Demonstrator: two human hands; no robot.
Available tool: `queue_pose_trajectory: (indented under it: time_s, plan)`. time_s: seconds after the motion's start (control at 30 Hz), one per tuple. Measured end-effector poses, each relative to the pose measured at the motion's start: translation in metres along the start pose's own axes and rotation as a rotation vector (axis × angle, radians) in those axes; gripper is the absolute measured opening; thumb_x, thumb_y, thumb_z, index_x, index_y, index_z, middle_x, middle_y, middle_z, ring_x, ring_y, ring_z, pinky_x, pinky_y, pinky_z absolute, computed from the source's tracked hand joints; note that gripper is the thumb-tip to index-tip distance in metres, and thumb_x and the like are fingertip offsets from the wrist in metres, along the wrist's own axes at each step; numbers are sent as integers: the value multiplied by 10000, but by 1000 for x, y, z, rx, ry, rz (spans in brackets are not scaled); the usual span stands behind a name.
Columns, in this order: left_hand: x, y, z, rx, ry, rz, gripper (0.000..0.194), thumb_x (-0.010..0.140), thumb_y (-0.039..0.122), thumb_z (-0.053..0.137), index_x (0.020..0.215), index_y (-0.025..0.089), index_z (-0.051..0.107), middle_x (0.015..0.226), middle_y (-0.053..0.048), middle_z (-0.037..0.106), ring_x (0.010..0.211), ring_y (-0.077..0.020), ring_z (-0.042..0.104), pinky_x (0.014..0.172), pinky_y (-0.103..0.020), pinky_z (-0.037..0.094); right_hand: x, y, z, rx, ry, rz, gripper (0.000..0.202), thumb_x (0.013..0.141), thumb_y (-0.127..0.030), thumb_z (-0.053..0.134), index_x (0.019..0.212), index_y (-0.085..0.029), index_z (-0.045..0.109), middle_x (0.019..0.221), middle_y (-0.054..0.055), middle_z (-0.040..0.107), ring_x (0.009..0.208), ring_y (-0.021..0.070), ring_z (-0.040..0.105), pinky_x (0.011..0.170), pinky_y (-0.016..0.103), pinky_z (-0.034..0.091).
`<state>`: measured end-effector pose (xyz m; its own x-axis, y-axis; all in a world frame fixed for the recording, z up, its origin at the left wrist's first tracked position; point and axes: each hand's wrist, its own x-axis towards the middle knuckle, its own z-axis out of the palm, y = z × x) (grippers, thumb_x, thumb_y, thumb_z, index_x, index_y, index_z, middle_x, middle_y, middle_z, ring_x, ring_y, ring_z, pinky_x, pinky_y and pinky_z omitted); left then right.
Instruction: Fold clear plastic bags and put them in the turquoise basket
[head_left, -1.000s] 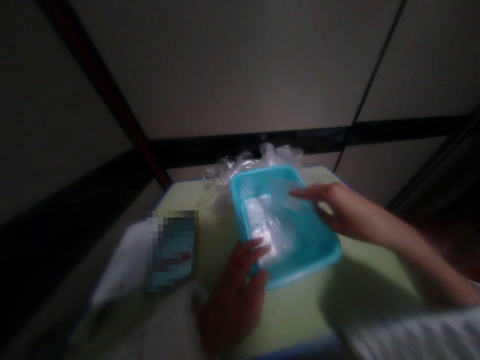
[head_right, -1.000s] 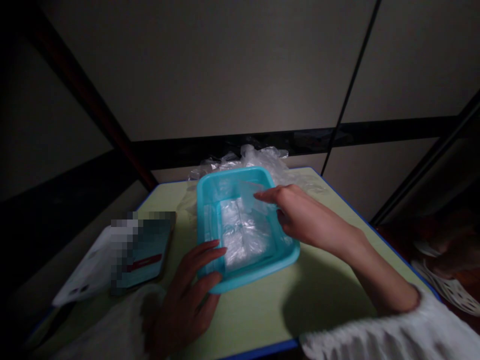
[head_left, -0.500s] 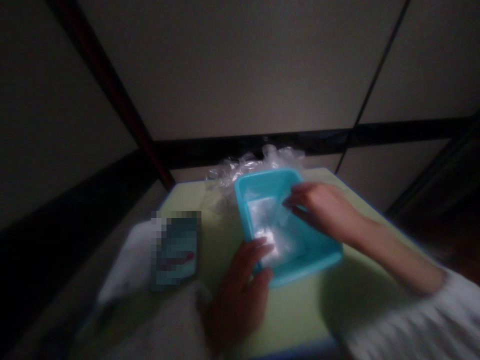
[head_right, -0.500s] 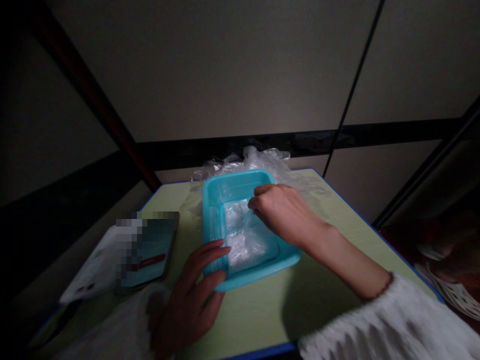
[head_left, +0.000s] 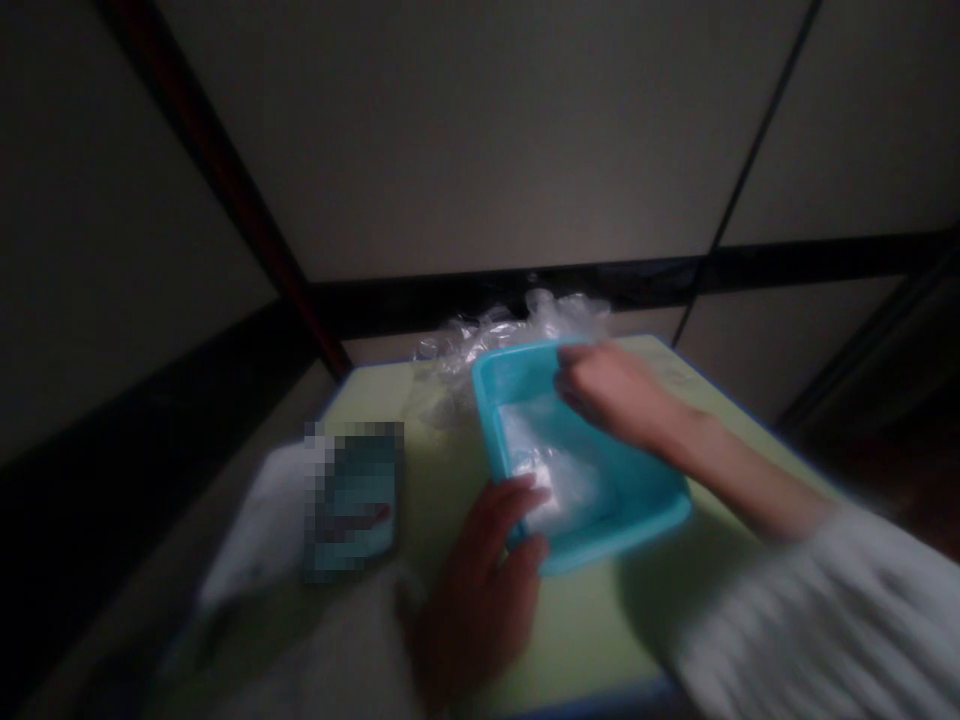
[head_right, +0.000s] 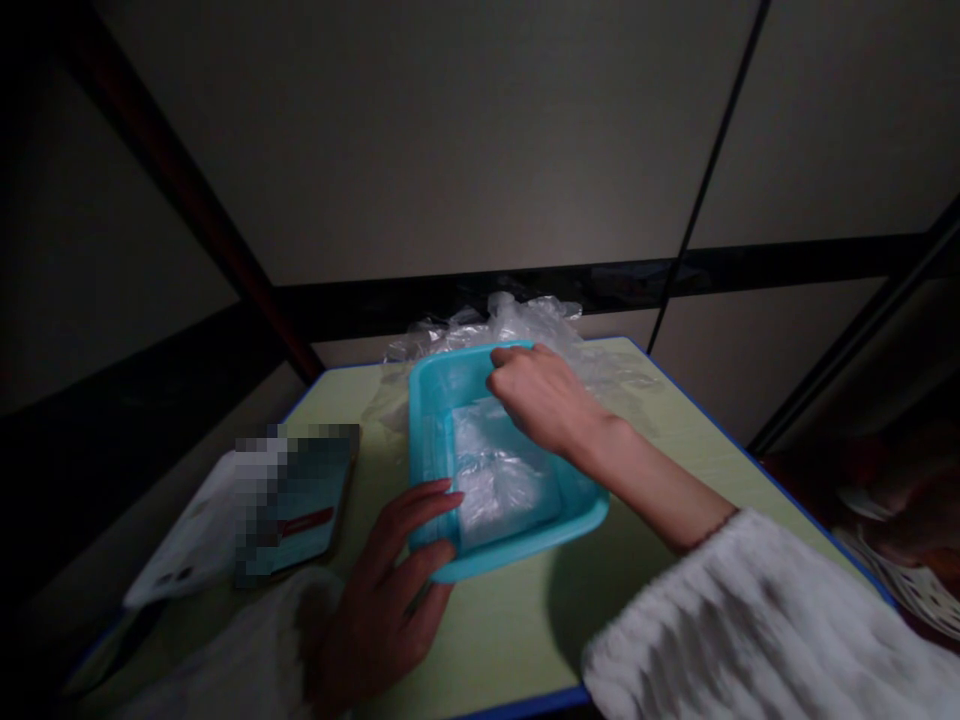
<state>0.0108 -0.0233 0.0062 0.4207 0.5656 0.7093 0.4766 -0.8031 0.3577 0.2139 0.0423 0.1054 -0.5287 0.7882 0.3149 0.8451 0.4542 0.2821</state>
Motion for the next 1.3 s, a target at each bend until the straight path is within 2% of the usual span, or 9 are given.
queue_pose_trajectory:
  time_s: [0.2,0.33,0.5,0.67,0.8,0.93,1.17,1.3]
  plan:
    - [1,1,0,14,0,8,401,797,39,449,1138,234,530,1137,-71,642,1041,-210,638,872,-366,571,-5,-10,9,7,-258,-93,201,875,-90,512,964,-140,685,954,131,695,832,221,642,660,296,402]
    - [2,2,-1,1,-11,-23,406,800,50,454,1152,240,521,1133,-65,645,1037,-207,642,875,-356,570,-5,-15,13,29,-365,-93,206,875,-76,515,956,-131,697,930,144,707,834,233,664,648,295,422]
    - [1,3,0,6,3,-36,410,813,51,451,1178,231,500,1137,-69,645,1041,-207,642,885,-360,565,3,-19,13,-14,-422,-79,245,887,-55,487,985,-116,702,936,162,713,848,235,681,618,270,438]
    - [2,1,1,30,16,17,350,809,45,467,1099,225,540,1158,-75,627,1062,-209,622,901,-360,553,9,-17,12,-37,-468,-88,250,886,-60,505,1039,-120,694,991,164,710,890,240,685,641,261,473]
    - [2,0,1,41,9,44,290,808,50,479,1032,217,561,1154,-81,624,1055,-222,620,879,-376,563,10,-14,7,22,-500,-88,278,825,-115,645,1101,-137,670,1100,157,684,990,263,660,725,272,493]
    - [1,1,2,35,1,16,262,822,47,464,992,220,563,1153,-74,617,1055,-211,621,878,-375,568,11,-13,4,72,-581,-60,363,729,-161,762,1079,-125,674,1086,151,688,994,281,653,745,278,490]
    - [0,-1,5,55,24,139,183,801,43,488,882,201,533,1168,-93,584,1129,-223,559,935,-389,528,15,-12,10,81,-578,-70,297,811,-110,646,1107,-101,656,1132,188,660,1042,312,629,763,316,489]
    - [-1,-3,6,65,29,153,203,796,25,484,890,199,527,1171,-103,576,1135,-226,551,930,-388,526,17,-6,13,121,-642,-98,299,692,-110,756,986,-117,699,1022,130,704,944,275,661,687,258,480]
